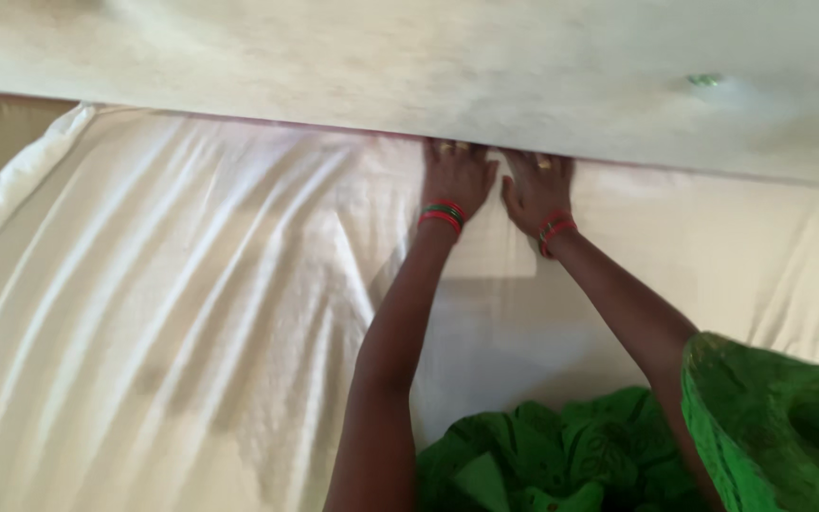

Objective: The person smooths and tucks a white bedsheet around a mattress on a bed frame. They work along the edges and corners, pulling the fabric taut and pressing it under the mattress to create a neat appearance.

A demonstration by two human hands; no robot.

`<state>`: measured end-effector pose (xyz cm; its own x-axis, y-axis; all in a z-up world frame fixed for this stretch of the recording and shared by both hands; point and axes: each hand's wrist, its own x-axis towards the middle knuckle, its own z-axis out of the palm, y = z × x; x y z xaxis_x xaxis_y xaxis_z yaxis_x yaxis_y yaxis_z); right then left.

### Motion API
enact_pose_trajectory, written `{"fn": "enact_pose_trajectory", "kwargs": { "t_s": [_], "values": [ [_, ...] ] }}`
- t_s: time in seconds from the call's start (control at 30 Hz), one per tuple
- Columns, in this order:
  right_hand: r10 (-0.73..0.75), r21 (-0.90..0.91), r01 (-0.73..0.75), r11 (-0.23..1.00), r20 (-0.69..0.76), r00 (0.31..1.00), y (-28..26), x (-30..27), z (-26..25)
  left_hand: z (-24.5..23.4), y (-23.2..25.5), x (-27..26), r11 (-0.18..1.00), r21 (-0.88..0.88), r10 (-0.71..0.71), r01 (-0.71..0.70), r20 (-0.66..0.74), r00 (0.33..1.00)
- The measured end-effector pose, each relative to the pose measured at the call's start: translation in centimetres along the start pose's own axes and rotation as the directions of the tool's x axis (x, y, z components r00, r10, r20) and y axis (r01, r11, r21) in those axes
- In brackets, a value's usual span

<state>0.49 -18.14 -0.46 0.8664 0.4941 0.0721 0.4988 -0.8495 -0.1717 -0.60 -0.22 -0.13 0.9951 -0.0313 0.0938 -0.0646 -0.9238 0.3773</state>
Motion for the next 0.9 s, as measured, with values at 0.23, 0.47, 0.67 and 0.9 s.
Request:
{"fn": "enact_pose_trajectory", "kwargs": {
  "t_s": [0.23,0.47,0.67,0.9],
  "values": [
    [-0.026,0.035,0.024,0.999,0.051,0.998,0.2,1.5,1.0,1.0,-0.3,0.1,0.987,0.124,-0.115,0.106,0.073,0.991],
    [-0.177,0.177,0.163,0.971,0.066,0.982,9.2,0.3,0.0,4.4,5.0,-0.1,0.988,0.151,-0.029,0.014,0.093,0.995],
    [-0.032,0.061,0.027,0.998,0.082,0.996,13.8,-2.7,-0.2,2.0,10.5,-0.5,0.96,0.261,-0.155,0.099,0.203,0.967],
    [0.004,0.021,-0.008,1.0,0.186,0.983,13.6,-2.2,0.5,1.6,12.0,1.6,0.932,0.3,-0.299,0.204,0.317,0.9]
  ]
}}
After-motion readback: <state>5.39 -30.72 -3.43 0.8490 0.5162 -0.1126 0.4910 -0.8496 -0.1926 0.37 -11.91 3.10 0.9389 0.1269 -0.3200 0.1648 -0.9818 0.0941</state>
